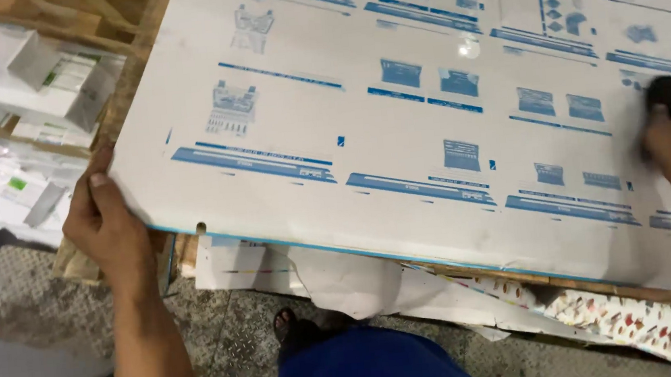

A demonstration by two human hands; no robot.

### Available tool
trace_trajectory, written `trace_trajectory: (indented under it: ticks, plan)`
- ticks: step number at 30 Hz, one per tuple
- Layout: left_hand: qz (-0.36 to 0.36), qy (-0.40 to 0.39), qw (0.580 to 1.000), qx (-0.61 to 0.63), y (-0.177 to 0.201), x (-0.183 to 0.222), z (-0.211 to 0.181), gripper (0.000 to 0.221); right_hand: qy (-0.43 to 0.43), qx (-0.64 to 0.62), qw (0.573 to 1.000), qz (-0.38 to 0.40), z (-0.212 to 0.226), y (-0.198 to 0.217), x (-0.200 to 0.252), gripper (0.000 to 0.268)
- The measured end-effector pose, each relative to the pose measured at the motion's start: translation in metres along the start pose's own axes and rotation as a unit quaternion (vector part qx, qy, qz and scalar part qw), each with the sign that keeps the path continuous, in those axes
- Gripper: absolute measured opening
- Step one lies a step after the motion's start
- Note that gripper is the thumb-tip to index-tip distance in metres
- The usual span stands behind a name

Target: Applying a cleaning liquid from a bottle onto a large printing plate and spreading it thoroughly with a sponge.

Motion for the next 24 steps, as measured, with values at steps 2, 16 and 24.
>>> trace_trajectory:
  ticks: [2, 16, 24]
  plan:
    - [0.005, 0.014, 1.0, 0.002, 0.0, -0.001, -0.004, 0.035, -0.02, 0.04, 0.999, -0.02, 0.058, -0.027, -0.014, 0.054]
    - [0.058, 0.054, 0.996, -0.049, 0.011, -0.01, 0.006, 0.032, 0.373, -0.223, 0.889, 0.144, 0.486, 0.071, 0.275, 0.054]
    - [0.127, 0.11, 0.986, 0.019, 0.012, -0.03, 0.008, 0.022, 0.121, -0.013, 0.993, -0.002, 0.165, 0.069, 0.209, 0.048]
Point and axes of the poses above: each hand's wrist, its own x-axis away from the middle knuckle, its own y-axis out of the back of the hand, z = x × y, the point moved 8 cm from there along -x, towards the middle knuckle, and after that the axes turned 4 degrees about -y, right-handed, at the moved point
